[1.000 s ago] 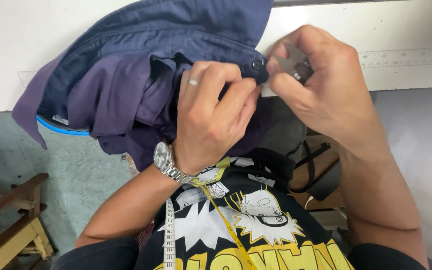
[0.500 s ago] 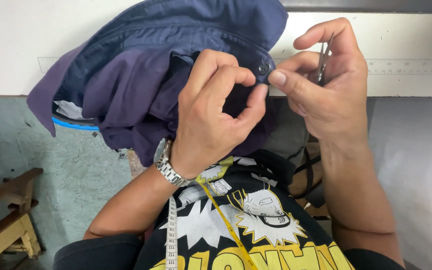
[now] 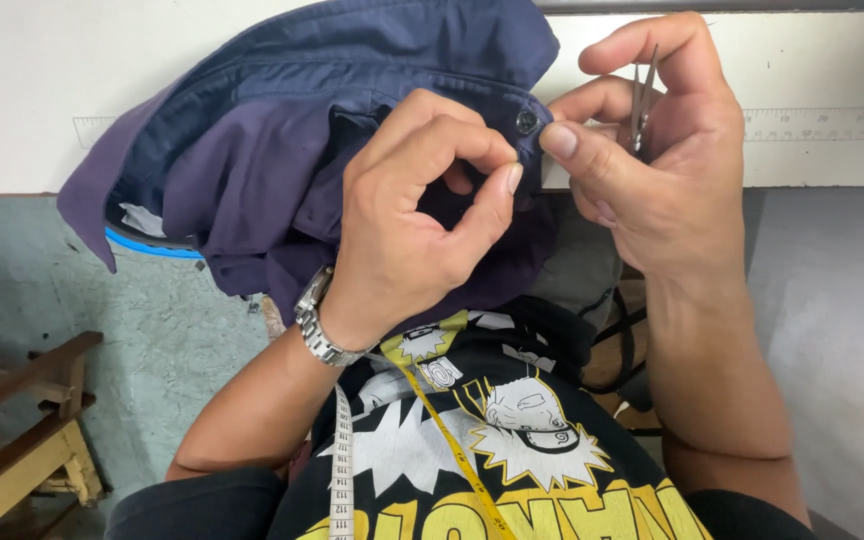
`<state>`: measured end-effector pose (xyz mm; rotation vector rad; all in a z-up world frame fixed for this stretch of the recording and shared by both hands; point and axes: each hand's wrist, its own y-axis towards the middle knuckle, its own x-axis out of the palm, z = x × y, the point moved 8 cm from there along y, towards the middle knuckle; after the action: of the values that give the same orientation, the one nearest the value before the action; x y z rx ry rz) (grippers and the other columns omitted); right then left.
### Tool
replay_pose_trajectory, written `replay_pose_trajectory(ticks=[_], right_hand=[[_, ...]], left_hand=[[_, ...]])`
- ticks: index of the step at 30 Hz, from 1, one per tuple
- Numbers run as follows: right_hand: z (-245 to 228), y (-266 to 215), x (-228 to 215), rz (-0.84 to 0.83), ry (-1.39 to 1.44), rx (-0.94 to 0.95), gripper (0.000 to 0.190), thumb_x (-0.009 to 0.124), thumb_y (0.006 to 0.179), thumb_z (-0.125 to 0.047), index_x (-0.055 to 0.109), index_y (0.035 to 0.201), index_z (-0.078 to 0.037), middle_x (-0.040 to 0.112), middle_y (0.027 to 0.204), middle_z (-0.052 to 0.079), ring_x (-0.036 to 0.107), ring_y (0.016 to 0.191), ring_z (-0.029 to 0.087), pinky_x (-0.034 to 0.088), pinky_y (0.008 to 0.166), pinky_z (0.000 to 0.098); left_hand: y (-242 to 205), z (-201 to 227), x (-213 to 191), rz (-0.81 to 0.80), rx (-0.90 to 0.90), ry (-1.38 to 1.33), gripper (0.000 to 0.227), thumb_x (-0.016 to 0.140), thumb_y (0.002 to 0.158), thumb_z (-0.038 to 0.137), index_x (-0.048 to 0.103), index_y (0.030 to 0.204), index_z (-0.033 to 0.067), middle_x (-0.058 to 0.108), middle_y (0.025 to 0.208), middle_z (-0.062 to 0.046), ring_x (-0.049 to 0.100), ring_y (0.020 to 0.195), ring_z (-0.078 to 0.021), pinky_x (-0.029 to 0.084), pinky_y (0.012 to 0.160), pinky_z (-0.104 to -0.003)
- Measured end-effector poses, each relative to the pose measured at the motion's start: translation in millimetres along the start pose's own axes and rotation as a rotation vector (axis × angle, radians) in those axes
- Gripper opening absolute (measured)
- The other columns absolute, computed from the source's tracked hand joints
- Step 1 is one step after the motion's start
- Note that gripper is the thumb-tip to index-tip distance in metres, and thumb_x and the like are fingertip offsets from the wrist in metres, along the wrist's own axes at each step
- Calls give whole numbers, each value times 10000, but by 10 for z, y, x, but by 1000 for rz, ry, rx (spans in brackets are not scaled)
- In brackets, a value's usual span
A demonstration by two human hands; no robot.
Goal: Trimming loose threads from a blue uniform jacket using scissors and thread clippers at a sewing workstation.
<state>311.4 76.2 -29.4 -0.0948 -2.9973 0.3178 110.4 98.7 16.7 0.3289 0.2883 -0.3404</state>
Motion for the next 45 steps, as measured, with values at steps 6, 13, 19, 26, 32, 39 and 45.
replay_pose_trajectory(ticks=[6,13,19,26,32,39,45], right_hand=[[33,-73,-2,-1,-43,9,594,904,1148,52,487,1503,-179,786,1167,129,466,648,41,377,545,218],[76,-69,-80,46,-23,10,560,918,1175,-7,488,1491,-174,794,1152,132,466,606,75,363,467,233],[-171,-205,-110,58,-369,-243,595,926,1247,200,467,1505,-76,514,1465,114,850,1160,272,630,871,294],[-134,-185,5,-10,-335,-214,603,861,1175,184,434,1507,-84,452,1524,116,795,1196,261,507,762,264],[-105,-158,83,9,-326,-258,581,787,1168,218,361,1392,-108,732,1227,228,648,910,192,544,907,317],[-135,-57,-109,6,-280,-196,508,899,1225,73,508,1514,-75,630,1377,137,734,1289,233,712,929,287],[-239,-140,-74,133,-476,-256,349,817,1306,164,560,1442,-31,687,1356,130,700,1108,189,555,910,306]], left_hand=[[-48,99,-2,9,39,37,55,825,1195,19,771,1208,19,778,1227,-166,789,1107,-297,675,1002,-404],[-48,31,139,69,131,134,112,834,1154,-27,725,1151,-2,666,1135,-126,700,1046,-346,591,1008,-478],[-39,25,148,29,99,99,56,796,1170,-58,781,1168,-3,659,1119,-125,689,1016,-309,570,972,-436],[-25,63,191,33,193,164,109,807,1127,-92,727,1143,-19,613,1095,-128,647,990,-328,568,971,-479],[34,-27,153,-9,29,26,114,763,1087,-59,696,1043,22,663,1088,-101,672,966,-265,567,894,-402],[109,-111,114,-82,-37,-1,53,824,1199,99,821,1147,87,836,1132,-42,768,1044,-197,543,812,-366],[107,-102,147,-98,-62,22,38,818,1188,72,846,1164,81,847,1137,-38,765,1026,-180,539,802,-345]])
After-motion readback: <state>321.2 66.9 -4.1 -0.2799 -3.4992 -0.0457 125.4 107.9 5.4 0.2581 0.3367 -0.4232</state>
